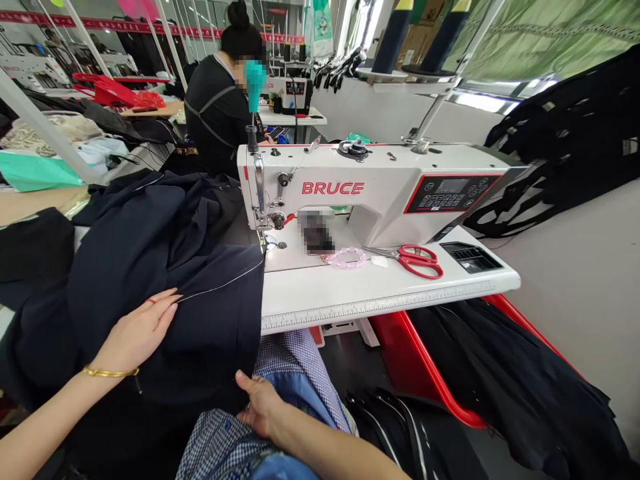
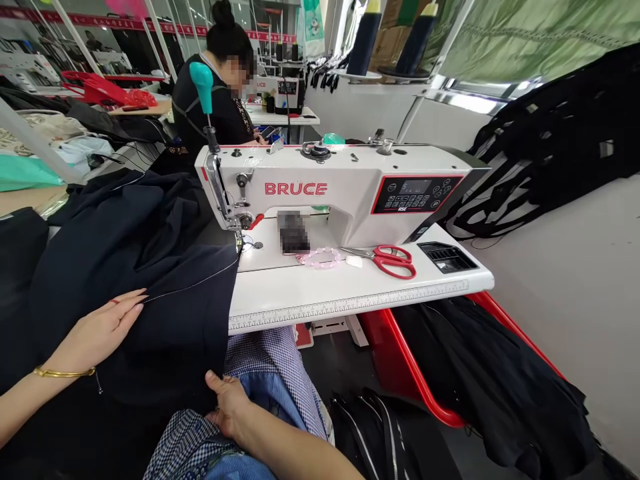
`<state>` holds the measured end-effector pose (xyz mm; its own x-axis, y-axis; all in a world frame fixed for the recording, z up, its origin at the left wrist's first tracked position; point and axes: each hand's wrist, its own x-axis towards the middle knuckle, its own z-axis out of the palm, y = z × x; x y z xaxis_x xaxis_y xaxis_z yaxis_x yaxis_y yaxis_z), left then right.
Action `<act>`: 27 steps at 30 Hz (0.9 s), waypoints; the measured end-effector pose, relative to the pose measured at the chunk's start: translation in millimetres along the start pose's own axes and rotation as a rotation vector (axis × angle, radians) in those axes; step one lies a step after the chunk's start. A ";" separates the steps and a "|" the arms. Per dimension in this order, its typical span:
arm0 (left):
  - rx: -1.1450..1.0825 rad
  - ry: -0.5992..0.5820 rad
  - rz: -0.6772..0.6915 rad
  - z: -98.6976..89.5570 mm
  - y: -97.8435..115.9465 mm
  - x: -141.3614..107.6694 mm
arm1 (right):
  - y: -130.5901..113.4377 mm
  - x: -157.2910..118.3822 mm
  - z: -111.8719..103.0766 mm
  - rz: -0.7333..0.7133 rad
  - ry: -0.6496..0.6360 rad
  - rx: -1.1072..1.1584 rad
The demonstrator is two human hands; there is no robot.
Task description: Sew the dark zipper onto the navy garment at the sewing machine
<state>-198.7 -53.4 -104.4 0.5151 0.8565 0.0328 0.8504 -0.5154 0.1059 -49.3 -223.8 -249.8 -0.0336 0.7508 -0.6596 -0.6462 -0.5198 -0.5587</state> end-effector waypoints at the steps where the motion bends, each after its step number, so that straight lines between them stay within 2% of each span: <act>1: 0.017 0.011 0.011 0.4 -1.5 -3.0 | -0.9 -2.5 1.3 -0.032 0.032 0.012; 3: 0.058 0.028 0.020 -0.3 -7.3 -8.9 | -5.1 -10.7 3.9 -0.101 0.077 0.050; 6: 0.113 0.020 0.010 -6.7 -24.5 -16.7 | -15.6 -34.0 7.2 -0.213 0.048 0.078; 8: 0.140 -0.005 -0.022 -14.0 -34.3 -22.6 | -23.3 -55.8 9.4 -0.297 -0.049 -0.011; 10: 0.148 -0.008 -0.048 -22.3 -32.0 -33.3 | -30.5 -78.5 12.5 -0.444 -0.201 -0.256; 12: 0.114 0.040 -0.003 -30.3 -12.9 -51.4 | -37.5 -98.1 17.2 -0.611 -0.325 -0.517; 14: 0.023 0.128 0.135 -37.0 19.3 -75.0 | -45.0 -112.8 23.2 -0.712 -0.354 -0.656; 16: -0.133 0.176 0.299 -41.8 54.3 -98.5 | -52.6 -122.6 29.6 -0.737 -0.341 -0.705; 19: -0.305 0.121 0.316 -46.0 90.1 -124.3 | -62.8 -131.5 38.3 -0.702 -0.358 -0.718; 23: -0.405 0.078 0.237 -49.8 98.0 -144.6 | -70.8 -138.3 46.8 -0.653 -0.390 -0.713; 27: -0.377 0.133 0.223 -52.4 91.7 -158.3 | -74.4 -140.4 53.2 -0.655 -0.378 -0.737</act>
<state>-207.9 -234.8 -47.8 0.6420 0.7342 0.2208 0.6089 -0.6632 0.4352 -37.1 -268.9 -88.9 -0.1627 0.9866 0.0101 -0.0056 0.0093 -0.9999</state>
